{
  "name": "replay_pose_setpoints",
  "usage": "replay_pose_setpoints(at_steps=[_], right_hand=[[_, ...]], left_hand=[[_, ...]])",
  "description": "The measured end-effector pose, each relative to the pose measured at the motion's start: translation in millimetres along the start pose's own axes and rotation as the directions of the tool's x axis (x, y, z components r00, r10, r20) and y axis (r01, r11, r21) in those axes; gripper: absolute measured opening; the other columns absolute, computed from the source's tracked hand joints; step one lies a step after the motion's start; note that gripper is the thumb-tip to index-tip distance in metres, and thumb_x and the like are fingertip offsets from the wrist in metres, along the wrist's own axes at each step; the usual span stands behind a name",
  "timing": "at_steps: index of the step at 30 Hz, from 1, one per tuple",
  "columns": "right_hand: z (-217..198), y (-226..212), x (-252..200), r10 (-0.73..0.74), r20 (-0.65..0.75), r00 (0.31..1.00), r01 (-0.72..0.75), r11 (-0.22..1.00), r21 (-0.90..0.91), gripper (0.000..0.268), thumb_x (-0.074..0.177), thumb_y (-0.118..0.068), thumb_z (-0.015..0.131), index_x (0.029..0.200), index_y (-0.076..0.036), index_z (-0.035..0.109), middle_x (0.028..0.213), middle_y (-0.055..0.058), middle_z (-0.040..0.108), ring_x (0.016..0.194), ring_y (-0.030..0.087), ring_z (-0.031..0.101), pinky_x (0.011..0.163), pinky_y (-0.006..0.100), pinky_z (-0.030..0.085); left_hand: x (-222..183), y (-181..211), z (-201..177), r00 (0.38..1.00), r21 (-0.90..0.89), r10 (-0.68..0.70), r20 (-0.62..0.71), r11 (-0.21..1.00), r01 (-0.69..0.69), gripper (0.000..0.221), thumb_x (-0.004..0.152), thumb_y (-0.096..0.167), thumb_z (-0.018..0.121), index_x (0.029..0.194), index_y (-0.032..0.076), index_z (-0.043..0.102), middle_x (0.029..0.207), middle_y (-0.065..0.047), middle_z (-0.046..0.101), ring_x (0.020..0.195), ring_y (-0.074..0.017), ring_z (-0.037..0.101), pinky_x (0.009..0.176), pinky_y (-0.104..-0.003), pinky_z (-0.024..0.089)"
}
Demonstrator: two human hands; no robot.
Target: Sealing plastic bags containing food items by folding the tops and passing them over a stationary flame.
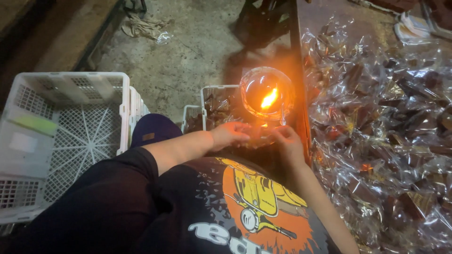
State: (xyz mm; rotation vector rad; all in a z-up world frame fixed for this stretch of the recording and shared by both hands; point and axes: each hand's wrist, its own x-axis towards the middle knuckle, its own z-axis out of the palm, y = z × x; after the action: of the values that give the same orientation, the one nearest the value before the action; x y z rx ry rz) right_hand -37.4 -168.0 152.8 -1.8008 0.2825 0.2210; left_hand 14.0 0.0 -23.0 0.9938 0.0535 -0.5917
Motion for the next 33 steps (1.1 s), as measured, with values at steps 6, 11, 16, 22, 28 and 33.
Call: replay_pose_setpoints(at_steps=[6, 11, 16, 22, 28, 33], right_hand=[[-25.2, 77.2, 70.5, -0.108, -0.087, 0.990, 0.111, 0.994, 0.024, 0.026, 0.085, -0.028, 0.088, 0.084, -0.009, 0.071, 0.076, 0.009, 0.067, 0.068, 0.019, 0.064, 0.068, 0.032, 0.057], [-23.9, 86.9, 81.8, -0.306, 0.012, 0.952, 0.288, 0.883, -0.372, 0.027, 0.076, -0.045, 0.092, 0.084, -0.021, 0.081, 0.083, 0.001, 0.069, 0.080, 0.020, 0.069, 0.085, 0.036, 0.056], [-28.3, 91.0, 81.9, -0.279, -0.116, 0.953, 0.252, 0.946, -0.206, 0.015, 0.087, -0.029, 0.083, 0.086, -0.015, 0.075, 0.067, 0.007, 0.065, 0.071, 0.019, 0.064, 0.073, 0.032, 0.053], [-7.7, 13.3, 10.7, -0.231, 0.101, 0.968, 0.250, 0.925, -0.287, 0.037, 0.093, -0.040, 0.074, 0.116, -0.011, 0.073, 0.111, 0.018, 0.073, 0.115, 0.034, 0.066, 0.103, 0.051, 0.050], [-34.0, 71.2, 63.8, -0.335, -0.065, 0.940, 0.307, 0.913, -0.269, 0.040, 0.092, -0.023, 0.069, 0.132, -0.021, 0.068, 0.100, 0.011, 0.068, 0.096, 0.028, 0.062, 0.088, 0.041, 0.053], [-29.2, 51.9, 61.2, -0.292, -0.174, 0.940, 0.247, 0.939, -0.239, 0.079, 0.095, -0.041, 0.078, 0.159, -0.044, 0.032, 0.118, 0.012, 0.067, 0.104, 0.028, 0.069, 0.091, 0.048, 0.057]], left_hand=[[-1.1, 6.2, 10.0, 0.991, -0.069, 0.060, -0.124, 0.995, -0.069, 0.058, 0.089, 0.002, 0.079, 0.141, 0.000, 0.053, 0.124, -0.017, 0.066, 0.088, -0.0267, 0.074, 0.075, -0.045, 0.068], [2.6, 6.6, 12.7, 0.987, -0.065, 0.061, -0.147, 0.995, -0.071, 0.036, 0.096, 0.011, 0.073, 0.131, 0.005, 0.065, 0.124, -0.013, 0.068, 0.101, -0.0286, 0.073, 0.083, -0.045, 0.066], [-15.1, 24.4, 36.3, 0.990, -0.161, 0.041, -0.133, 0.985, -0.062, 0.052, 0.092, 0.003, 0.074, 0.138, 0.009, 0.053, 0.110, -0.016, 0.069, 0.092, -0.0357, 0.075, 0.082, -0.056, 0.064], [-1.9, 12.7, 16.5, 0.995, -0.140, 0.027, -0.092, 0.989, -0.040, 0.062, 0.091, 0.001, 0.075, 0.143, 0.016, 0.045, 0.115, -0.017, 0.070, 0.097, -0.0389, 0.075, 0.083, -0.058, 0.063], [-2.0, 9.9, 7.8, 0.954, 0.109, 0.134, -0.267, 0.988, -0.108, 0.016, 0.091, 0.017, 0.078, 0.103, 0.008, 0.071, 0.100, -0.010, 0.072, 0.086, -0.0177, 0.072, 0.073, -0.035, 0.064], [-9.9, 12.8, 13.1, 0.949, 0.225, 0.157, -0.273, 0.970, -0.096, 0.017, 0.089, 0.024, 0.083, 0.097, 0.010, 0.076, 0.093, -0.008, 0.070, 0.089, -0.0159, 0.067, 0.074, -0.031, 0.060]])
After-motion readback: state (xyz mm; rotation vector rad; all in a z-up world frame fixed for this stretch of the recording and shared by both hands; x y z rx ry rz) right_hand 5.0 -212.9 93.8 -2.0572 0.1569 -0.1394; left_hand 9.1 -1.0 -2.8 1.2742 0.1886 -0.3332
